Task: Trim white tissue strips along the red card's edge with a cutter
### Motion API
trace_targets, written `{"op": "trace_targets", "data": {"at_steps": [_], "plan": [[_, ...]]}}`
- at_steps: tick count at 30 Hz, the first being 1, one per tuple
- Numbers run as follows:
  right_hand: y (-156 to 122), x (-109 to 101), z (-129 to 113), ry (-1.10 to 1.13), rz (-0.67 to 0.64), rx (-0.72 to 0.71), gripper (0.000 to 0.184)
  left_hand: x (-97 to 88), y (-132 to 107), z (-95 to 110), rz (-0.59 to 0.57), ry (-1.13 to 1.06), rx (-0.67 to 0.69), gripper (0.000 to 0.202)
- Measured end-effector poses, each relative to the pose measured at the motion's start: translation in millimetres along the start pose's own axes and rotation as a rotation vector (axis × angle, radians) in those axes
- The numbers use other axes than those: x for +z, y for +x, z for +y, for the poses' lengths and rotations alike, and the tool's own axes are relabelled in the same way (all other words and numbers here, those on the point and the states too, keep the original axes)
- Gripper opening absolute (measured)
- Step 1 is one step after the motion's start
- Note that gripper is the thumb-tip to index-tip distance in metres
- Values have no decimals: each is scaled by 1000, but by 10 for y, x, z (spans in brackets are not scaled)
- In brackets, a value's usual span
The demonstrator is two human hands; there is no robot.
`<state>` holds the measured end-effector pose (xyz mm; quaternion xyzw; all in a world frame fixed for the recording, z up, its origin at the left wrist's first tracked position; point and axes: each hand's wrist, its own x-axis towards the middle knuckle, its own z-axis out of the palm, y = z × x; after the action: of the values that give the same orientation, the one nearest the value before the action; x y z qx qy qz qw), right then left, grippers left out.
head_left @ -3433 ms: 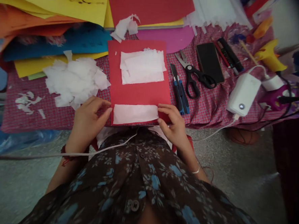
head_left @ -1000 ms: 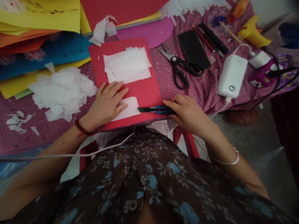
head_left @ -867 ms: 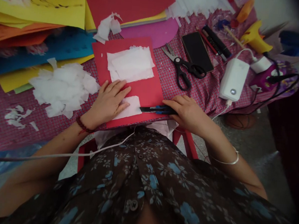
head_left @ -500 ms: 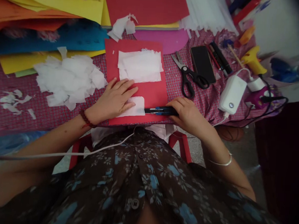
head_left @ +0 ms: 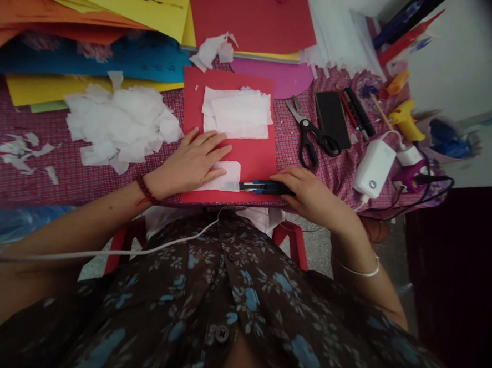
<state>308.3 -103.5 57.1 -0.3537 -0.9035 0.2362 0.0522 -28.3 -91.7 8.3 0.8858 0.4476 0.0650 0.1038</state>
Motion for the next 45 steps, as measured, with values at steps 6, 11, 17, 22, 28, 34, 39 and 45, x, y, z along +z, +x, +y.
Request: {"op": "trace_targets", "data": {"at_steps": [6,11,17,22,28,34,39,45], "plan": [[-3,165,17,35,39,4,46,-133,34,-66,7,-145,-6,46],[-34,201,23,28,72,3,46,-356,192,-2,-217,-72,-76,35],[-77,265,41,41,128,-2,43,-443,373,94,-466,-39,-247,24],[-227,251,174,35,188,19,44,-473,515,262,-499,-137,-248,17],[-498,174,350,-22,237,103,46,-411,848,546,-447,-177,-164,23],[-587,179,346,-21,246,131,44,-338,931,420,-425,-44,-127,12],[-546,200,301,6,249,139,45,-396,862,290,-437,33,-154,13],[-438,134,335,3,230,125,44,-392,778,453,-403,-65,-246,13]]}}
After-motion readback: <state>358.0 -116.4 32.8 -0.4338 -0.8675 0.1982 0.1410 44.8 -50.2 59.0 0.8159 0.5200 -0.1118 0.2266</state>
